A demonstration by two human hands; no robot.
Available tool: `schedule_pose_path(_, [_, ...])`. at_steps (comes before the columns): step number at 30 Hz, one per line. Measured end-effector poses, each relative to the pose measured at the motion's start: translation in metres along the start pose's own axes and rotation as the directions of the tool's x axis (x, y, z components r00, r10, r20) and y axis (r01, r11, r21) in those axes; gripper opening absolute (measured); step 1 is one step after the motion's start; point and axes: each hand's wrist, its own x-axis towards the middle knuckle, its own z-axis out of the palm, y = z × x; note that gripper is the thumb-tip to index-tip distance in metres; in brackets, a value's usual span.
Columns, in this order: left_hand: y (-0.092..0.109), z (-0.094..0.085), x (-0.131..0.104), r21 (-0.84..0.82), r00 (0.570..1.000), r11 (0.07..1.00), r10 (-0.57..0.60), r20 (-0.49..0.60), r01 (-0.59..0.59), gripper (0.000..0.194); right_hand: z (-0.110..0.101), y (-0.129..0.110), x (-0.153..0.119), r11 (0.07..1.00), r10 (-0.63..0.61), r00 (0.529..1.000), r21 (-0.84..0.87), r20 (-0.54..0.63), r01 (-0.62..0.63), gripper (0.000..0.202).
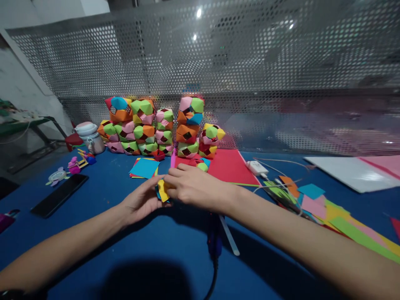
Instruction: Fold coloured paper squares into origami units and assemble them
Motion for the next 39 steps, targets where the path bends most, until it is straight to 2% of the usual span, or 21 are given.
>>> schedule_pose_path(2, [-0.002, 0.0, -0.003, 0.069, 1.0, 0.997, 0.024, -0.014, -0.023, 0.032, 0.001, 0.0, 0.0, 0.996, -0.003, 1.0, 0.094, 0.019, 0.001, 0.021])
schedule_pose_path(5, [-0.004, -0.002, -0.006, 0.14, 0.999, 0.99, 0.022, -0.045, -0.016, 0.042, -0.004, 0.0, -0.003, 0.953, 0.037, 0.999, 0.299, 0.031, -0.045, 0.04])
schedule_pose_path(8, [-0.001, -0.011, -0.006, 0.245, 0.995, 0.969, 0.018, -0.103, 0.008, 0.043, -0.008, 0.004, -0.014, 0.893, 0.177, 0.984, 0.422, -0.014, -0.155, 0.044])
schedule_pose_path(10, [0.004, -0.025, -0.006, 0.404, 0.988, 0.914, 0.033, -0.152, 0.031, 0.044, -0.006, 0.013, -0.028, 0.864, 0.296, 0.952, 0.446, -0.075, -0.234, 0.038])
schedule_pose_path(11, [0.008, -0.034, -0.006, 0.519, 0.982, 0.854, 0.056, -0.18, 0.046, 0.045, -0.002, 0.019, -0.037, 0.85, 0.35, 0.931, 0.452, -0.101, -0.27, 0.036])
schedule_pose_path(12, [0.013, -0.043, -0.006, 0.66, 0.975, 0.749, 0.106, -0.195, 0.05, 0.045, 0.004, 0.027, -0.047, 0.836, 0.402, 0.908, 0.453, -0.12, -0.31, 0.033])
schedule_pose_path(14, [0.025, -0.064, -0.006, 0.89, 0.956, 0.45, 0.218, -0.197, 0.081, 0.044, 0.02, 0.042, -0.07, 0.799, 0.511, 0.849, 0.439, -0.136, -0.411, 0.03])
schedule_pose_path(16, [0.037, -0.081, -0.006, 0.978, 0.931, 0.185, 0.328, -0.158, 0.101, 0.045, 0.041, 0.054, -0.092, 0.727, 0.644, 0.758, 0.388, -0.1, -0.567, 0.03])
schedule_pose_path(17, [0.041, -0.088, -0.005, 0.99, 0.922, 0.083, 0.363, -0.137, 0.114, 0.044, 0.052, 0.058, -0.101, 0.681, 0.691, 0.721, 0.374, -0.045, -0.63, 0.031])
schedule_pose_path(19, [0.048, -0.098, -0.004, 0.988, 0.912, -0.051, 0.396, -0.111, 0.143, 0.041, 0.073, 0.061, -0.111, 0.603, 0.748, 0.662, 0.37, 0.046, -0.707, 0.035])
schedule_pose_path(21, [0.05, -0.103, -0.001, 0.981, 0.911, -0.114, 0.402, -0.096, 0.154, 0.038, 0.09, 0.059, -0.109, 0.562, 0.769, 0.635, 0.39, 0.078, -0.729, 0.042])
schedule_pose_path(25, [0.049, -0.108, 0.004, 0.981, 0.899, -0.132, 0.431, -0.072, 0.142, 0.037, 0.11, 0.054, -0.087, 0.536, 0.785, 0.613, 0.4, 0.088, -0.744, 0.064])
schedule_pose_path(27, [0.048, -0.109, 0.005, 0.983, 0.9, -0.118, 0.429, -0.076, 0.139, 0.039, 0.116, 0.056, -0.077, 0.532, 0.786, 0.61, 0.393, 0.1, -0.75, 0.068])
schedule_pose_path(31, [0.042, -0.102, 0.003, 0.995, 0.914, -0.017, 0.398, -0.083, 0.098, 0.041, 0.125, 0.06, -0.064, 0.507, 0.792, 0.601, 0.433, 0.108, -0.745, 0.062])
schedule_pose_path(37, [0.023, -0.075, 0.003, 0.986, 0.928, 0.162, 0.372, -0.024, -0.039, 0.038, 0.132, 0.06, -0.059, 0.518, 0.793, 0.609, 0.495, 0.029, -0.698, 0.049])
schedule_pose_path(39, [0.019, -0.065, 0.003, 0.983, 0.93, 0.152, 0.366, 0.044, -0.107, 0.038, 0.132, 0.06, -0.058, 0.526, 0.788, 0.615, 0.519, 0.0, -0.674, 0.047])
